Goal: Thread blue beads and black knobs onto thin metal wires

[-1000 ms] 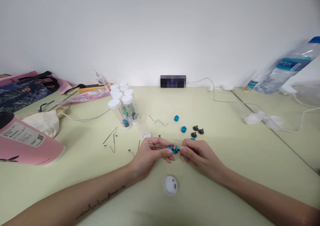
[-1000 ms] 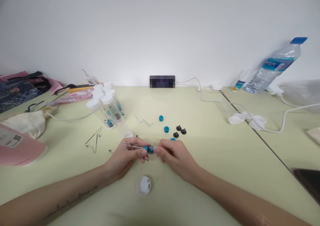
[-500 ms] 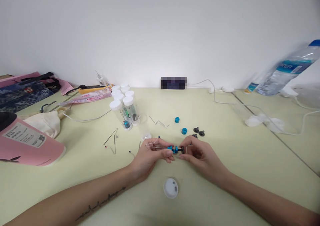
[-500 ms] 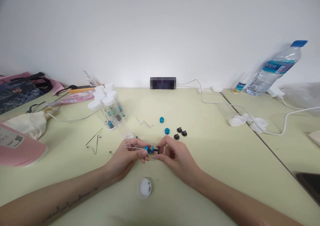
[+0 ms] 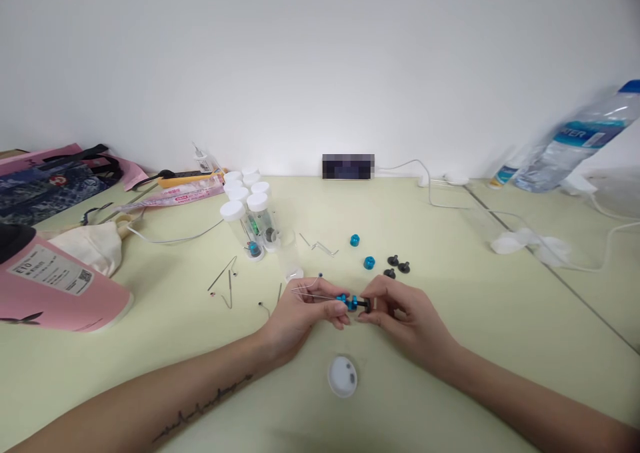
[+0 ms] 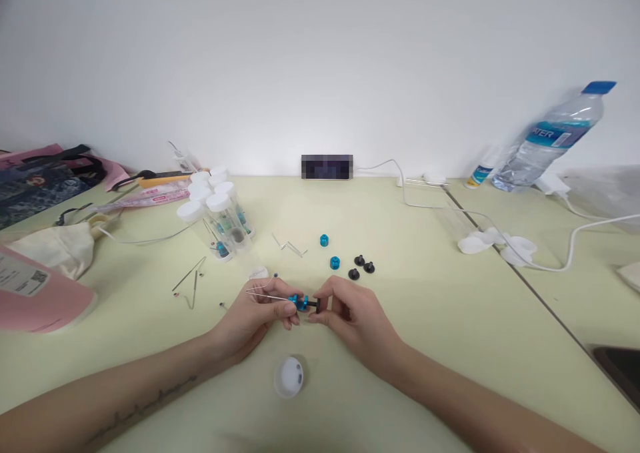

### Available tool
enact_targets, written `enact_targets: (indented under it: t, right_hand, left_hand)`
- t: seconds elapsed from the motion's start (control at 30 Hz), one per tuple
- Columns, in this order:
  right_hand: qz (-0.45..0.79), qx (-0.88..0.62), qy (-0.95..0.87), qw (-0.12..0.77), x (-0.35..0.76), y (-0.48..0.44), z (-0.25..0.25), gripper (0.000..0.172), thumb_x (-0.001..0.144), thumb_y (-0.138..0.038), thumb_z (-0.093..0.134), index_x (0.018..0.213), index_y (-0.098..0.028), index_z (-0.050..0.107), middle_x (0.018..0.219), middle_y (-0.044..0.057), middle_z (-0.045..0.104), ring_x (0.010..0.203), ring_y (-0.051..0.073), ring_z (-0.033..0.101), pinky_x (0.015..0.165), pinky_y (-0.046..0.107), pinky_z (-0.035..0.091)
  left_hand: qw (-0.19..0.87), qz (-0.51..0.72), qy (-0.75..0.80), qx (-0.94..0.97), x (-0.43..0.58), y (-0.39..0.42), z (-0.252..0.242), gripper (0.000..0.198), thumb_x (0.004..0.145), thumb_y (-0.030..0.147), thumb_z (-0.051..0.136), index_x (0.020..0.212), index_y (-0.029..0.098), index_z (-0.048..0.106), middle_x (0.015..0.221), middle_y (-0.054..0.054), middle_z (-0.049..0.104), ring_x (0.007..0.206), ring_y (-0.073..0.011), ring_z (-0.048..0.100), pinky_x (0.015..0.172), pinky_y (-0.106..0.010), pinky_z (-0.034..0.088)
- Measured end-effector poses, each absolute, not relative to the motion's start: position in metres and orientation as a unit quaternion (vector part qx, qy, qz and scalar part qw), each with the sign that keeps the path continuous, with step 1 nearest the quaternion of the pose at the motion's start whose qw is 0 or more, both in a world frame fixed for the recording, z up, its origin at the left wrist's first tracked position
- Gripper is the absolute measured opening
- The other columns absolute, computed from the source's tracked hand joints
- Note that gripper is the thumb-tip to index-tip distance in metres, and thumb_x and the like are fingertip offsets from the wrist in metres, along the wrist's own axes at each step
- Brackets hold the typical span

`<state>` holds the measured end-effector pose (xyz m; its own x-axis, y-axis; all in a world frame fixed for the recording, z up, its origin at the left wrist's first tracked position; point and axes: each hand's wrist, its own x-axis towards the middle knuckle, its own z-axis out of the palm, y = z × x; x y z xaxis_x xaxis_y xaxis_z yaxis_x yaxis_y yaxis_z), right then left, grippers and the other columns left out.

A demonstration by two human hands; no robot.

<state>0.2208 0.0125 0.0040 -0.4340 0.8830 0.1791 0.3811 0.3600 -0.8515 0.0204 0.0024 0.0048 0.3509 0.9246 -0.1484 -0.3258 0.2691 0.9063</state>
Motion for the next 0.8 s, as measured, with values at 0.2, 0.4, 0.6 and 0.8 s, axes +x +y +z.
enact_targets:
  t: [0.2,0.4,0.6,0.8]
  right_hand:
    - [0.414,-0.413,-0.759,0.285,0.2199,0.0152,0.0048,0.032,0.091,-0.038,0.050,0.067,-0.019,0.044,0.057,-0.005,0.041,0.051,0.010,0.033,0.048,0.023,0.025]
    - [0.400,-0.428,-0.748,0.312,0.2199,0.0134,0.0055,0.016,0.084,-0.031,0.060,0.078,-0.020,0.051,0.056,-0.007,0.039,0.051,0.010,0.033,0.048,0.022,0.026]
    - [0.413,-0.417,-0.758,0.286,0.2208,0.0128,0.0063,0.031,0.090,-0.039,0.050,0.067,-0.019,0.045,0.057,-0.005,0.043,0.052,0.010,0.033,0.049,0.023,0.025]
    - [0.385,-0.437,-0.753,0.307,0.2203,0.0114,0.0059,0.013,0.084,-0.028,0.059,0.080,-0.020,0.050,0.055,-0.008,0.038,0.050,0.010,0.033,0.048,0.022,0.025]
  left_hand:
    - [0.715,0.442,0.363,0.402,0.0203,0.0030,0.0043,0.016,0.066,0.017,0.079,0.079,0.011,0.070,0.071,-0.005,0.071,0.061,-0.0123,0.064,0.058,-0.022,0.050]
    - [0.714,0.446,0.362,0.401,0.0207,0.0027,0.0028,0.016,0.069,0.017,0.077,0.082,0.010,0.071,0.069,-0.006,0.071,0.061,-0.0124,0.065,0.059,-0.022,0.051]
    - [0.717,0.444,0.364,0.395,0.0214,0.0022,0.0041,0.017,0.065,0.016,0.079,0.078,0.010,0.070,0.070,-0.005,0.071,0.060,-0.0129,0.065,0.057,-0.022,0.051]
    - [0.710,0.449,0.358,0.407,0.0205,0.0029,0.0027,0.014,0.070,0.016,0.076,0.081,0.010,0.071,0.070,-0.006,0.071,0.061,-0.0121,0.065,0.059,-0.021,0.051]
